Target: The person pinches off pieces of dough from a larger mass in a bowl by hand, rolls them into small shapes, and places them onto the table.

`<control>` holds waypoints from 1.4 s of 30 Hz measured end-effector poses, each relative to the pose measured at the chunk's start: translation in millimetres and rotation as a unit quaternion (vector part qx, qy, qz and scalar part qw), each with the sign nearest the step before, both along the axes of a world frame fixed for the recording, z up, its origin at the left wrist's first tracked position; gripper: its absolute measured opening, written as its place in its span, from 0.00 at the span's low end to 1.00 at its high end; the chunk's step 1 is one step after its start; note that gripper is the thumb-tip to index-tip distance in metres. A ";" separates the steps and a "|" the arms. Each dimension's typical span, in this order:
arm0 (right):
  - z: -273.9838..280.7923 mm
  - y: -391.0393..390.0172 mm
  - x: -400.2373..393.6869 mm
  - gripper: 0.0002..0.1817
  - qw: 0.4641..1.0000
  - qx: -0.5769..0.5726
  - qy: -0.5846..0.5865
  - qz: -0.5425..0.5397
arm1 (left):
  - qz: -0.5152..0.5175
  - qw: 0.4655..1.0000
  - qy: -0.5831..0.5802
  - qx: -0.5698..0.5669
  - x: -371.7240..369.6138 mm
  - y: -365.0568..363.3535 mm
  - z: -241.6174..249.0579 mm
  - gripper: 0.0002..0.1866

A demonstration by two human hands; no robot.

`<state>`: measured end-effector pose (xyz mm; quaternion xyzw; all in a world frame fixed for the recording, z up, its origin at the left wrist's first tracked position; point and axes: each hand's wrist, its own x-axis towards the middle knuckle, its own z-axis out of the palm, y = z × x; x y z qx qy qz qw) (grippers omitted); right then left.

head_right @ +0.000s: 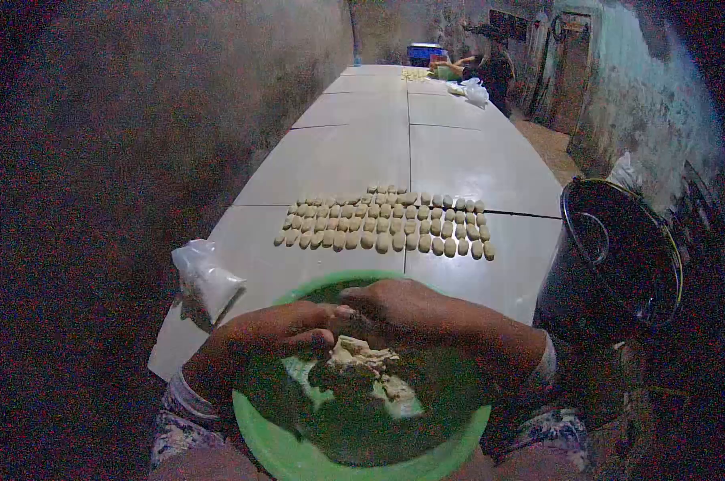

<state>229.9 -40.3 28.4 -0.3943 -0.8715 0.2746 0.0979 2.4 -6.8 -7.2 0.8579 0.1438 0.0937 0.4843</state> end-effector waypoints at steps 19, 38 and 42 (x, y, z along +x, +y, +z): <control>5.5 -5.6 -1.8 0.12 0.997 0.078 0.014 -0.005 | 0.025 0.999 0.012 -0.023 3.6 -4.0 9.4 0.24; 3.2 -4.8 -0.1 0.09 0.983 0.021 0.174 -0.057 | 0.042 0.998 0.024 -0.049 1.4 1.7 9.1 0.19; -2.5 0.4 4.2 0.09 0.982 0.061 0.178 -0.033 | 0.044 0.998 -0.030 -0.031 1.3 4.3 1.5 0.20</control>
